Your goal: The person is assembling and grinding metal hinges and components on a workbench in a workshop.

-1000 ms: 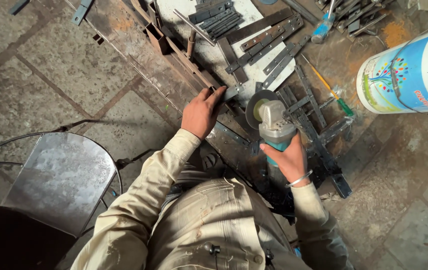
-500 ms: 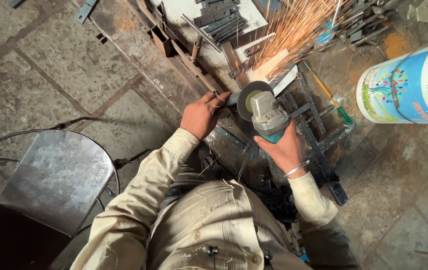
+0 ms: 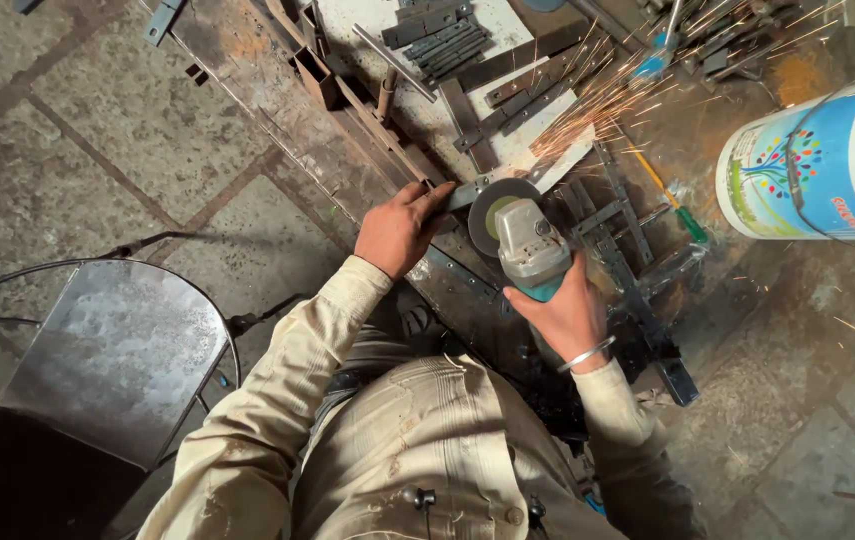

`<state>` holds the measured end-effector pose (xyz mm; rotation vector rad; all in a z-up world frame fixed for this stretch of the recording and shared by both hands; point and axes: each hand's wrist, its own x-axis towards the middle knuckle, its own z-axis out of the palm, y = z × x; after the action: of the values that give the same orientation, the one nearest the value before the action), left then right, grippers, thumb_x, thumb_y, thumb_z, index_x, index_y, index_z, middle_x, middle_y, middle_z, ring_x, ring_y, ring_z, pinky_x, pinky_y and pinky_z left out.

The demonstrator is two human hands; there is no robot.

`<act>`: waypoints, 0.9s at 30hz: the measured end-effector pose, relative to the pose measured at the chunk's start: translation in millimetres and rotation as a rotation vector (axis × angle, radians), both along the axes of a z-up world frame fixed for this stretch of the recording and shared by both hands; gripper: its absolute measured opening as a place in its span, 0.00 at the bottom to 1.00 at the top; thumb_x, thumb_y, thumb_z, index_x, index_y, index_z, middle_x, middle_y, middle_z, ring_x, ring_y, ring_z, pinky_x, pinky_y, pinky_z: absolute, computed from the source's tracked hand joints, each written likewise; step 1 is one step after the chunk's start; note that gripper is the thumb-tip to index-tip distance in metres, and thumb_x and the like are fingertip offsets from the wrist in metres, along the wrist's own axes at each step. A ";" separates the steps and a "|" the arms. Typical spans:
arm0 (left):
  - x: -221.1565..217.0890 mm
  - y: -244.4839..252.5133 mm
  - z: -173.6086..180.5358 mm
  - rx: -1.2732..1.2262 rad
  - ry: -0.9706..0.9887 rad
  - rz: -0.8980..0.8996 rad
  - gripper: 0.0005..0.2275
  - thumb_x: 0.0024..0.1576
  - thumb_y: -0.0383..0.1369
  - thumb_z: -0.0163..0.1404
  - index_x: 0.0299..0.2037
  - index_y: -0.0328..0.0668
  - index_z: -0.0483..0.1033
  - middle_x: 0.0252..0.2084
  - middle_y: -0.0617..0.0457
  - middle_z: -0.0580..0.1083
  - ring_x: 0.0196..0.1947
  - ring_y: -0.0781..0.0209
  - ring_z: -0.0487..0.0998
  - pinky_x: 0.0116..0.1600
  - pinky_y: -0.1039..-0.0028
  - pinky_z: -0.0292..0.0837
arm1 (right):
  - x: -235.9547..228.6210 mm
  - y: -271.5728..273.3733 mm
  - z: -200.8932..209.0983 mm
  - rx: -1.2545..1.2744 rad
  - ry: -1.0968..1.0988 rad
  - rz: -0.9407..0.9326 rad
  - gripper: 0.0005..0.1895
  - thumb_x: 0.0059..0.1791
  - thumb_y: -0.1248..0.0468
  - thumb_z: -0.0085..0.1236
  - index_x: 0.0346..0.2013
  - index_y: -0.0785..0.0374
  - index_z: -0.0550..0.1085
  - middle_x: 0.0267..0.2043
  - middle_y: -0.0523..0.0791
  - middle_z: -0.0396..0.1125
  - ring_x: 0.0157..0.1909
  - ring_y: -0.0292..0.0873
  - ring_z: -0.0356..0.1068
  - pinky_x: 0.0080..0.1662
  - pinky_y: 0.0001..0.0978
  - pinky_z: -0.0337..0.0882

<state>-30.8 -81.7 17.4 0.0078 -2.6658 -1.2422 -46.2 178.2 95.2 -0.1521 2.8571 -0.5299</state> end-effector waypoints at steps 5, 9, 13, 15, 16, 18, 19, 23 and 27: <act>0.0 -2.5 0.7 0.004 0.039 0.008 0.19 0.60 0.38 0.54 0.62 0.53 0.73 0.49 0.47 0.76 0.39 0.41 0.79 0.40 0.56 0.76 | 8.9 12.6 -1.1 -0.114 -0.012 -0.019 0.47 0.35 0.49 0.76 0.59 0.69 0.63 0.50 0.59 0.73 0.50 0.59 0.74 0.48 0.48 0.73; -0.9 -5.5 -2.2 0.005 0.078 -0.020 0.17 0.61 0.37 0.54 0.61 0.52 0.74 0.48 0.48 0.76 0.41 0.42 0.79 0.41 0.57 0.76 | 5.8 19.0 -2.8 -0.387 -0.039 0.004 0.40 0.38 0.55 0.74 0.58 0.68 0.66 0.53 0.52 0.72 0.53 0.49 0.73 0.53 0.40 0.71; -5.5 -7.7 -15.0 -0.026 0.093 -0.036 0.16 0.63 0.37 0.53 0.60 0.49 0.73 0.47 0.48 0.76 0.42 0.42 0.79 0.42 0.57 0.75 | -4.6 16.1 -2.6 -0.716 -0.202 0.000 0.35 0.41 0.60 0.71 0.59 0.66 0.66 0.53 0.46 0.70 0.52 0.40 0.70 0.55 0.35 0.70; -6.5 -7.8 -20.8 0.009 0.146 -0.050 0.15 0.62 0.37 0.53 0.59 0.48 0.73 0.45 0.47 0.75 0.41 0.41 0.78 0.43 0.57 0.75 | -9.0 16.2 -2.7 -0.910 -0.395 -0.046 0.32 0.42 0.63 0.68 0.59 0.64 0.67 0.50 0.43 0.69 0.50 0.36 0.69 0.53 0.31 0.70; -6.8 -7.4 -23.3 0.006 0.147 -0.055 0.15 0.62 0.37 0.53 0.59 0.48 0.73 0.45 0.47 0.75 0.41 0.41 0.78 0.43 0.57 0.75 | -10.7 15.2 -1.9 -0.914 -0.392 -0.050 0.32 0.42 0.63 0.68 0.59 0.64 0.67 0.50 0.43 0.69 0.50 0.36 0.69 0.53 0.31 0.70; -8.6 -6.5 -28.1 0.026 0.145 -0.060 0.15 0.63 0.37 0.53 0.59 0.49 0.72 0.44 0.46 0.74 0.41 0.40 0.77 0.43 0.57 0.74 | -15.2 13.4 0.3 -0.946 -0.506 -0.068 0.29 0.44 0.63 0.67 0.57 0.65 0.69 0.46 0.43 0.70 0.46 0.37 0.70 0.48 0.32 0.71; -9.2 -6.3 -29.7 0.023 0.147 -0.065 0.15 0.63 0.37 0.53 0.59 0.49 0.72 0.44 0.46 0.74 0.41 0.40 0.77 0.43 0.57 0.74 | -17.2 12.3 2.9 -0.950 -0.502 -0.071 0.29 0.44 0.63 0.67 0.57 0.65 0.69 0.46 0.43 0.70 0.46 0.37 0.70 0.48 0.32 0.71; -8.5 -5.5 -36.9 0.051 0.171 -0.070 0.16 0.63 0.36 0.53 0.61 0.50 0.72 0.43 0.46 0.73 0.42 0.40 0.77 0.45 0.57 0.74 | -24.7 8.3 11.9 -0.899 -0.594 -0.060 0.26 0.44 0.61 0.65 0.54 0.64 0.70 0.41 0.44 0.70 0.39 0.38 0.71 0.41 0.34 0.73; -7.4 -2.4 -40.7 0.073 0.185 -0.052 0.18 0.61 0.36 0.54 0.61 0.49 0.72 0.44 0.45 0.73 0.42 0.40 0.77 0.44 0.57 0.74 | -29.1 9.6 17.1 -0.857 -0.633 -0.041 0.23 0.45 0.60 0.64 0.52 0.65 0.70 0.37 0.45 0.70 0.35 0.39 0.72 0.38 0.34 0.74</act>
<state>-38.2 -84.0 -23.3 -0.1589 -2.4769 -1.2873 -75.3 187.7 112.3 -0.0475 1.8794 -1.4682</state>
